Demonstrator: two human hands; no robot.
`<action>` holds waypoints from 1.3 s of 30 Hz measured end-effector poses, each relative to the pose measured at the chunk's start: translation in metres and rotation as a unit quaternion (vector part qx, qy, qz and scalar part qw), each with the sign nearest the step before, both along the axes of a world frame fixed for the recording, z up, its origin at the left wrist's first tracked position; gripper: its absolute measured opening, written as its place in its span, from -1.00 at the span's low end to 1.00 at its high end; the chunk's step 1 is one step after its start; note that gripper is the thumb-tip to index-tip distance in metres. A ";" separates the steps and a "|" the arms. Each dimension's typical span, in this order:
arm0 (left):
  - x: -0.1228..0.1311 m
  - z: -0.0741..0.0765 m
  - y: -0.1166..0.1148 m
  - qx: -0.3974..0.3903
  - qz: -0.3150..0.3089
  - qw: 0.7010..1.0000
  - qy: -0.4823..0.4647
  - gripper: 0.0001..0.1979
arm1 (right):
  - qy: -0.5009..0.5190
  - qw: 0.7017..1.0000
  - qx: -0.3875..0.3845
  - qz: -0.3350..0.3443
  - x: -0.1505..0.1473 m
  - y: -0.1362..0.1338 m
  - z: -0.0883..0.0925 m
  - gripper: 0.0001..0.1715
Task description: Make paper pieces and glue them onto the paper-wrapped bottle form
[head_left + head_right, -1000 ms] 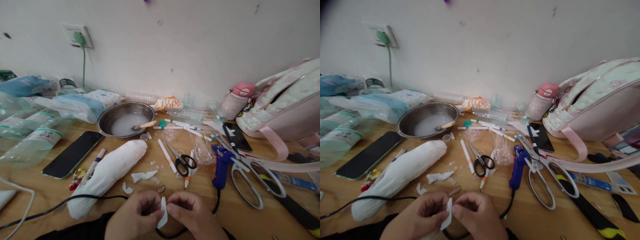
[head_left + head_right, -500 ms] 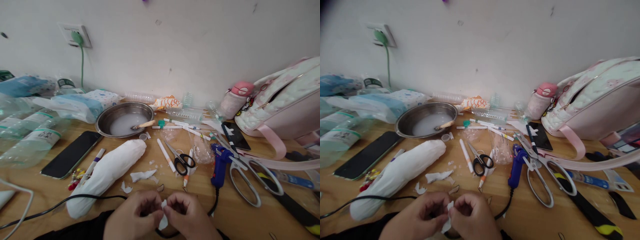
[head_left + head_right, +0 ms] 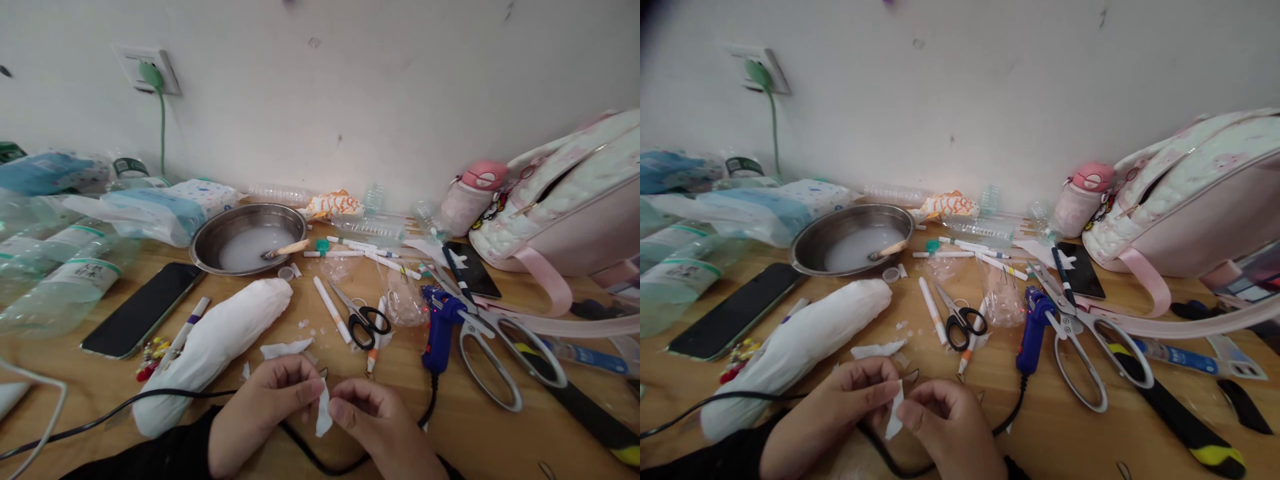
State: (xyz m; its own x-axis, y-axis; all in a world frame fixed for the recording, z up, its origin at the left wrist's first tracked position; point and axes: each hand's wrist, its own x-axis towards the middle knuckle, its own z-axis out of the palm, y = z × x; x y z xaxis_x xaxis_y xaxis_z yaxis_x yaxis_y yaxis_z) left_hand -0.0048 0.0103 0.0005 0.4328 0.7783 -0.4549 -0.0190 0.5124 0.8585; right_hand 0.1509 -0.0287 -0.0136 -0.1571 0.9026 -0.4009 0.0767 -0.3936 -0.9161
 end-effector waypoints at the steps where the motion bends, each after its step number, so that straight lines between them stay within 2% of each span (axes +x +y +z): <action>1: 0.000 -0.002 0.000 0.008 0.003 1.000 -0.006 -0.76 | -0.003 1.000 -0.001 -0.002 0.000 0.000 -0.001 -0.69; 4: 0.000 -0.007 0.000 0.014 0.006 0.999 -0.028 -0.79 | -0.026 1.000 0.014 0.003 -0.001 -0.001 -0.003 -0.70; 7: 0.001 -0.008 -0.002 -0.028 0.028 0.998 -0.051 -0.81 | -0.021 1.000 0.015 0.007 0.000 0.000 0.001 -0.73; 10: 0.001 -0.005 -0.005 -0.077 0.037 0.992 -0.097 -0.80 | 0.039 0.999 -0.009 0.008 0.001 0.001 0.005 -0.74; 13: 0.000 -0.006 -0.007 -0.103 0.021 0.985 -0.138 -0.77 | 0.115 0.992 -0.035 0.035 0.002 0.001 0.005 -0.70; 17: -0.002 -0.009 -0.008 -0.086 -0.026 0.984 -0.154 -0.74 | 0.173 0.980 -0.078 0.065 0.004 -0.001 0.003 -0.63; 20: -0.003 -0.009 -0.008 -0.047 -0.045 0.988 -0.141 -0.77 | 0.179 0.975 -0.100 0.091 0.004 -0.002 0.005 -0.64; 22: -0.004 -0.008 -0.008 -0.025 -0.036 0.991 -0.127 -0.77 | 0.190 0.971 -0.104 0.103 0.004 -0.002 0.007 -0.63; 25: -0.004 -0.007 -0.008 -0.033 0.012 0.993 -0.108 -0.76 | 0.217 0.964 -0.110 0.107 0.003 0.000 0.007 -0.48; 29: -0.001 -0.004 -0.004 -0.037 0.088 0.992 -0.087 -0.75 | 0.175 0.979 -0.093 0.040 0.002 0.002 0.001 -0.34; 34: 0.004 0.000 0.000 -0.037 0.124 0.989 -0.069 -0.75 | 0.067 0.998 0.015 -0.008 -0.001 0.000 -0.005 -0.58; 39: 0.005 -0.005 -0.001 -0.047 0.107 0.991 -0.066 -0.76 | 0.017 0.999 0.013 -0.030 0.002 0.002 0.001 -0.69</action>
State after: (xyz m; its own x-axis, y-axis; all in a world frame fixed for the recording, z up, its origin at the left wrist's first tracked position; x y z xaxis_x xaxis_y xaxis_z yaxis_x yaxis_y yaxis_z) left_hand -0.0003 0.0098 -0.0046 0.3223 0.8156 -0.4806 -0.2457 0.5624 0.7896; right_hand 0.1527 -0.0265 -0.0127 -0.1156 0.9208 -0.3725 0.0225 -0.3725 -0.9278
